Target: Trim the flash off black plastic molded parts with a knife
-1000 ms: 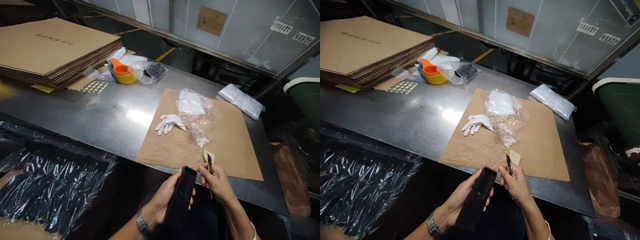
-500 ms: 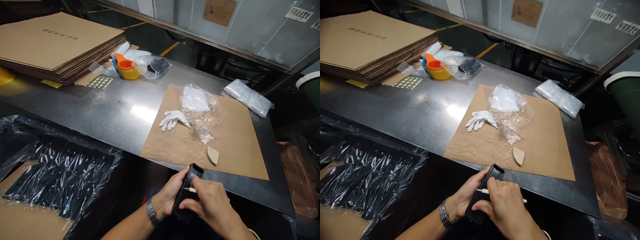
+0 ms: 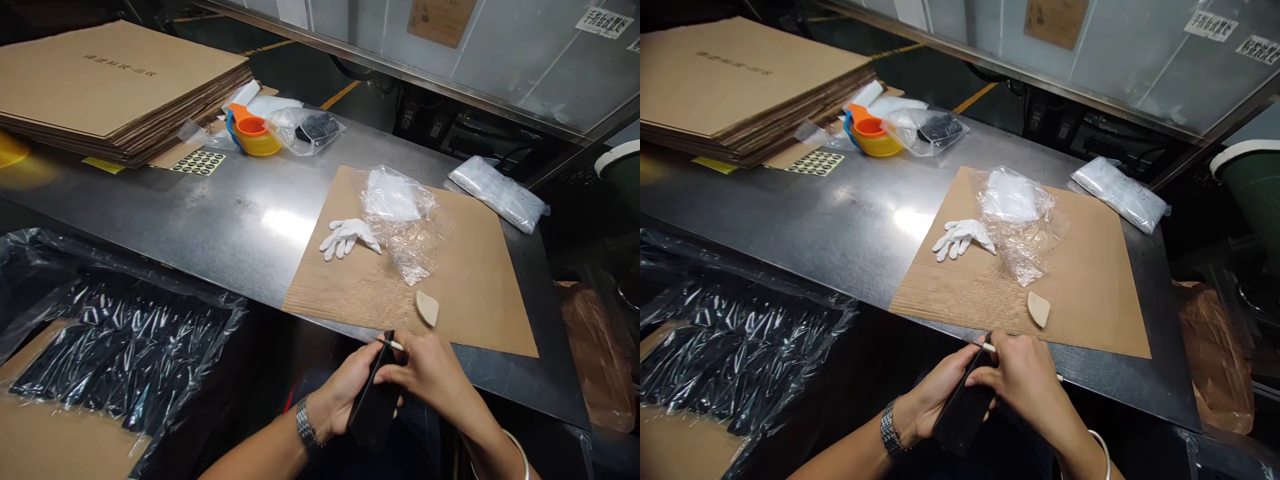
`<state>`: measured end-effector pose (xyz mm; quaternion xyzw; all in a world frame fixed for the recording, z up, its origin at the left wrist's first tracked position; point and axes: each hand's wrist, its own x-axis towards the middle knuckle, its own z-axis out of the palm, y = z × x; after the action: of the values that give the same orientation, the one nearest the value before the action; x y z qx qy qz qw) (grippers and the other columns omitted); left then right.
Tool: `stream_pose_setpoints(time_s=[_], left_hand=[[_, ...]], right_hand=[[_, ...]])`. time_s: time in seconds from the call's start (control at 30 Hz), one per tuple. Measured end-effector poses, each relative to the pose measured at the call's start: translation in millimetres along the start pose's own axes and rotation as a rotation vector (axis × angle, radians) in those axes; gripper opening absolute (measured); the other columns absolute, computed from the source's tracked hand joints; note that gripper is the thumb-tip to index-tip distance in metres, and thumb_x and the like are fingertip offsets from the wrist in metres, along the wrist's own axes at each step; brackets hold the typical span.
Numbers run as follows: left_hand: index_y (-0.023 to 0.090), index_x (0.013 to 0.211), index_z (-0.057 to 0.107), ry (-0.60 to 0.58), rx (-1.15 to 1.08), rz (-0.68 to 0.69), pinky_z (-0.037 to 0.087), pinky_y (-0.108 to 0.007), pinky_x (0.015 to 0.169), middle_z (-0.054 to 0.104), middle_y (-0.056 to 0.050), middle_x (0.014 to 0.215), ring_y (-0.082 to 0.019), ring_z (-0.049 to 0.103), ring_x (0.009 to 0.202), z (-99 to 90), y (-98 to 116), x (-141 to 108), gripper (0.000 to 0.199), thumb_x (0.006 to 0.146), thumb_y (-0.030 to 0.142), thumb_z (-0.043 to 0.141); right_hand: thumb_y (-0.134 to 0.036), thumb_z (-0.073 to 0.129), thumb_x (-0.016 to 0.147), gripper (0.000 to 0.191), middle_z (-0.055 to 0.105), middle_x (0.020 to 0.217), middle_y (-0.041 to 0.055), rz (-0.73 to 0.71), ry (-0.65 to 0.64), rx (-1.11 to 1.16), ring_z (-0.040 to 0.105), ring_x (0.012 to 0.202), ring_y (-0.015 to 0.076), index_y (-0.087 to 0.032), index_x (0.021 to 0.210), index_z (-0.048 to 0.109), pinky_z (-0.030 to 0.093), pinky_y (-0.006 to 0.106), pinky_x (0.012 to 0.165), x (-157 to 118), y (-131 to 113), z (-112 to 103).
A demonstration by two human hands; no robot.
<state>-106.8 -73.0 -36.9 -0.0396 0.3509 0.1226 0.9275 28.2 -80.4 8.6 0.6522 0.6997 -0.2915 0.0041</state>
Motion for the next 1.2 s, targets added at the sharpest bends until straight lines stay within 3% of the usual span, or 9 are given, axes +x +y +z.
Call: stream_pose_setpoints(time_s=[0.17, 0.23, 0.3, 0.4, 0.53, 0.6, 0.77, 0.9, 1.2], left_hand=[[0.007, 0.072, 0.065, 0.045, 0.074, -0.086, 0.048, -0.021, 0.037, 0.065, -0.007, 0.056, -0.013, 0.060, 0.039, -2.0, 0, -2, 0.061, 0.090, 0.054, 0.031], [0.003, 0.071, 0.066, 0.048, 0.102, -0.110, 0.047, -0.021, 0.037, 0.063, -0.008, 0.054, -0.013, 0.059, 0.039, -1.9, 0, -3, 0.067, 0.089, 0.057, 0.029], [0.001, 0.071, 0.066, 0.033, 0.116, -0.121, 0.047, -0.020, 0.038, 0.063, -0.009, 0.053, -0.013, 0.059, 0.039, -1.5, 1, -4, 0.070, 0.089, 0.058, 0.029], [0.000, 0.071, 0.066, 0.007, 0.131, -0.148, 0.046, -0.019, 0.040, 0.063, -0.011, 0.051, -0.013, 0.059, 0.039, -0.7, 2, -5, 0.073, 0.088, 0.059, 0.027], [0.001, 0.070, 0.066, 0.018, 0.131, -0.165, 0.046, -0.020, 0.040, 0.062, -0.009, 0.050, -0.013, 0.060, 0.039, -1.7, 4, -3, 0.077, 0.087, 0.062, 0.023], [0.002, 0.071, 0.066, 0.011, 0.090, -0.141, 0.046, -0.021, 0.040, 0.062, -0.009, 0.049, -0.014, 0.059, 0.039, -3.2, 6, -1, 0.076, 0.087, 0.063, 0.023], [0.007, 0.068, 0.065, 0.008, -0.053, -0.050, 0.046, -0.022, 0.043, 0.062, -0.007, 0.048, -0.013, 0.057, 0.039, -3.1, 10, 5, 0.064, 0.091, 0.054, 0.027], [0.006, 0.065, 0.064, 0.039, -0.096, -0.027, 0.045, -0.021, 0.045, 0.063, -0.008, 0.053, -0.012, 0.058, 0.043, 1.2, 10, 5, 0.063, 0.090, 0.054, 0.031], [0.004, 0.064, 0.064, 0.101, -0.082, -0.024, 0.042, -0.021, 0.042, 0.060, -0.007, 0.050, -0.012, 0.055, 0.041, 1.6, 4, 4, 0.062, 0.088, 0.054, 0.037]], right_hand=[[-0.035, 0.069, 0.074, 0.023, 0.060, 0.063, -0.0022, -0.017, 0.094, 0.189, 0.053, 0.056, 0.0126, -0.020, 0.090, 0.062, 0.031, 0.021, 0.053, 6, 17, -12], [-0.029, 0.062, 0.080, 0.012, 0.056, 0.059, -0.0037, -0.103, 0.098, 0.326, 0.049, 0.055, 0.0103, -0.020, 0.073, 0.061, 0.031, 0.021, 0.054, 8, 22, -12], [-0.027, 0.052, 0.085, 0.033, 0.048, 0.053, -0.0046, -0.163, 0.084, 0.415, 0.043, 0.051, 0.0079, -0.017, 0.054, 0.048, 0.029, 0.020, 0.051, 10, 26, -9], [-0.031, 0.045, 0.089, 0.039, 0.037, 0.051, -0.0056, -0.138, 0.142, 0.459, 0.035, 0.049, 0.0068, -0.018, 0.052, 0.037, 0.027, 0.020, 0.048, 13, 32, -5], [-0.035, 0.042, 0.090, 0.038, 0.033, 0.052, -0.0059, -0.033, 0.305, 0.487, 0.032, 0.049, 0.0074, -0.019, 0.056, 0.040, 0.026, 0.021, 0.047, 7, 34, 0], [-0.036, 0.043, 0.090, 0.034, 0.039, 0.053, -0.0051, -0.006, 0.336, 0.496, 0.038, 0.050, 0.0082, -0.018, 0.061, 0.047, 0.029, 0.020, 0.048, -3, 29, 3], [-0.028, 0.050, 0.089, 0.017, 0.063, 0.070, -0.0006, -0.144, 0.226, 0.537, 0.057, 0.062, 0.0111, -0.019, 0.082, 0.062, 0.040, 0.019, 0.059, -29, 7, 16], [-0.027, 0.051, 0.089, 0.018, 0.061, 0.068, 0.0002, -0.248, 0.148, 0.458, 0.056, 0.059, 0.0107, -0.019, 0.079, 0.064, 0.037, 0.020, 0.056, -35, -4, 28], [-0.047, 0.048, 0.089, 0.038, 0.061, 0.063, 0.0013, -0.264, 0.035, 0.262, 0.054, 0.056, 0.0123, -0.018, 0.066, 0.059, 0.032, 0.023, 0.054, -30, -6, 34]])
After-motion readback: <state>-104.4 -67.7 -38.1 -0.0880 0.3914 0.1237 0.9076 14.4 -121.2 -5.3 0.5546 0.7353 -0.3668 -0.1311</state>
